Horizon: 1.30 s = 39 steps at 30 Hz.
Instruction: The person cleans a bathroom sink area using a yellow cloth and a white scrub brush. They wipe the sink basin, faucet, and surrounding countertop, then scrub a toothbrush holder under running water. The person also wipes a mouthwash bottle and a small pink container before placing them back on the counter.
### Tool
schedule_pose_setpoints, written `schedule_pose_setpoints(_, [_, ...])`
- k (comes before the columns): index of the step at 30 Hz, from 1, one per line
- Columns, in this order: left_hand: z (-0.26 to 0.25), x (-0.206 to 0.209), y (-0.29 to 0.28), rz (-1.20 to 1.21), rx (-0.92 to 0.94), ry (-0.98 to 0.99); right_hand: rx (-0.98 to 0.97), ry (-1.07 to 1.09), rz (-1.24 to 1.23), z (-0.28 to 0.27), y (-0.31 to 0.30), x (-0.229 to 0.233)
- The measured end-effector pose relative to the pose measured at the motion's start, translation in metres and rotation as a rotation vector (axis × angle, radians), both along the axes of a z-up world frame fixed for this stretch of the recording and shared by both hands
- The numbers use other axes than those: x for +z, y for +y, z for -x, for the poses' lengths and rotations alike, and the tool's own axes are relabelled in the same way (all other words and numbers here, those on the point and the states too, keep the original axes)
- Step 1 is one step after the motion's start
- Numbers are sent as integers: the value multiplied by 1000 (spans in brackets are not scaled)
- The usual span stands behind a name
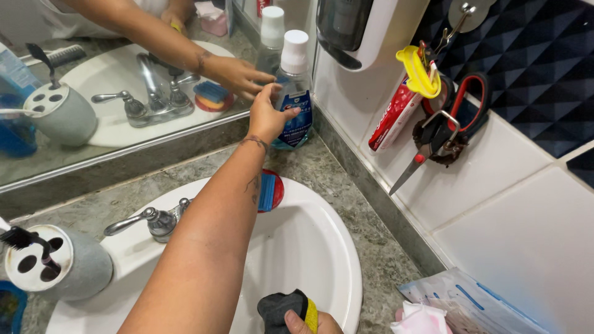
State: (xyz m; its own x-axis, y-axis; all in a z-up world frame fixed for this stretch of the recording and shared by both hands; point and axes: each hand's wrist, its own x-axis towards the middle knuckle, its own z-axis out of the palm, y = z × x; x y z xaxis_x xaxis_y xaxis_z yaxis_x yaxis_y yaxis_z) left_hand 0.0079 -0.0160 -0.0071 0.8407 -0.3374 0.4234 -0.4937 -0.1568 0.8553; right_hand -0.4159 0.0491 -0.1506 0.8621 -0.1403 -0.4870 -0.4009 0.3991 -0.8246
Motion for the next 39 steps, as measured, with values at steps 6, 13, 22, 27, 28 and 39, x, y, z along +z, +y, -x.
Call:
schedule_pose_setpoints(6, [9, 5, 3, -122, 135, -60, 116, -103, 82, 3, 8, 20])
schedule_pose_setpoints(13, [33, 26, 13, -215, 241, -15, 191, -143, -12, 14, 12, 53])
schedule_pose_setpoints(22, [179, 46, 51, -174, -76, -234, 523, -395, -25, 64, -12, 73])
schedule_pose_setpoints(27, [296, 42, 70, -686, -768, 36, 352, -644, 334, 92, 18, 88])
schedule_pose_setpoints(28, [317, 39, 73, -700, -793, 66, 331, -620, 363, 100, 21, 93])
schedule_pose_setpoints(39, [391, -4, 30, -722, -814, 251, 188, -551, 601, 155, 16, 130])
